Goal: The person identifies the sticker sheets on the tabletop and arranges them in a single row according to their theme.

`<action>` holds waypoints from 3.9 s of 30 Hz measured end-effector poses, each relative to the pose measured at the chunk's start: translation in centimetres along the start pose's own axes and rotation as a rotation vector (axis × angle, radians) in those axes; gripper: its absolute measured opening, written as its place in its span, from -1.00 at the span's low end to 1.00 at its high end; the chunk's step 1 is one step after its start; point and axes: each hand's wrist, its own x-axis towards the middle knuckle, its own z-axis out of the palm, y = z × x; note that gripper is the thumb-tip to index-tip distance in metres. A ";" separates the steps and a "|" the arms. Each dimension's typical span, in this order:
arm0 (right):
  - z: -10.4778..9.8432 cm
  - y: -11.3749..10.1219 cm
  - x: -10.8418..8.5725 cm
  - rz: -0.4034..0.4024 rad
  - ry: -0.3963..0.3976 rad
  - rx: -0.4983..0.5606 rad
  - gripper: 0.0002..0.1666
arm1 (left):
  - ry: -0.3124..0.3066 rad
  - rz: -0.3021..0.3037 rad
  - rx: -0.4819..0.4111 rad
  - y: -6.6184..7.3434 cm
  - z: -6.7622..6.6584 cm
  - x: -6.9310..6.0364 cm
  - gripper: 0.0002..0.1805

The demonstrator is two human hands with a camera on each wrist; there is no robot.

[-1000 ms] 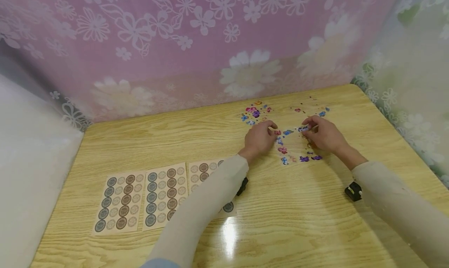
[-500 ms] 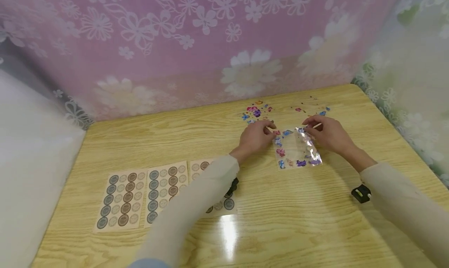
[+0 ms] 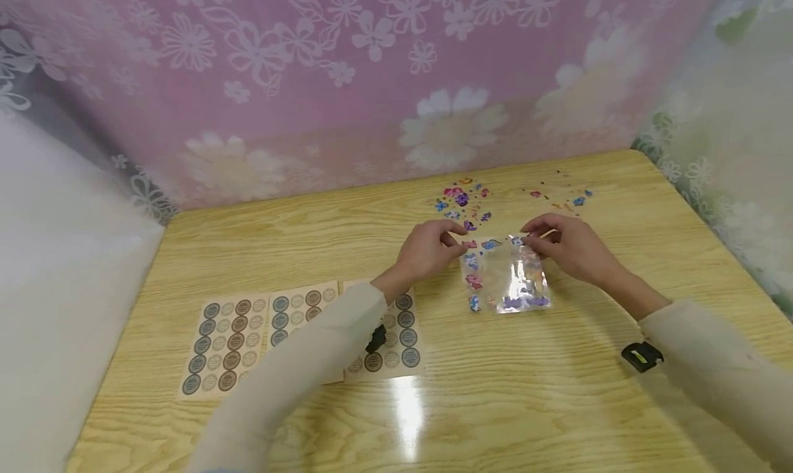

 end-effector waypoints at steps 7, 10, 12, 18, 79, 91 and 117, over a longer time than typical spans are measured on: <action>1.2 -1.0 0.0 0.026 -0.056 0.091 -0.73 | -0.006 -0.002 0.001 -1.0 -0.9 -1.6 -0.73; 1.9 -1.3 0.1 0.031 -0.082 0.108 -0.77 | -0.025 0.002 -0.007 -1.6 -1.2 -2.1 -0.74; 2.3 -1.5 0.2 0.034 -0.096 0.104 -0.79 | -0.034 0.010 -0.008 -2.0 -1.3 -2.4 -0.74; 3.3 -2.0 0.3 0.020 -0.131 0.103 -0.81 | -0.054 0.010 0.041 -2.7 -1.7 -3.5 -0.75; 6.3 -1.5 0.5 -0.043 -0.212 0.018 -0.88 | -0.118 0.032 0.220 -4.0 -1.9 -5.5 -0.95; 6.4 -2.1 0.4 -0.027 -0.218 -0.013 -0.80 | -0.120 0.014 0.212 -4.0 -2.0 -5.5 -0.93; 6.3 -3.4 0.3 -0.044 -0.195 -0.175 -0.77 | -0.104 0.097 0.430 -3.6 -2.2 -5.0 -0.84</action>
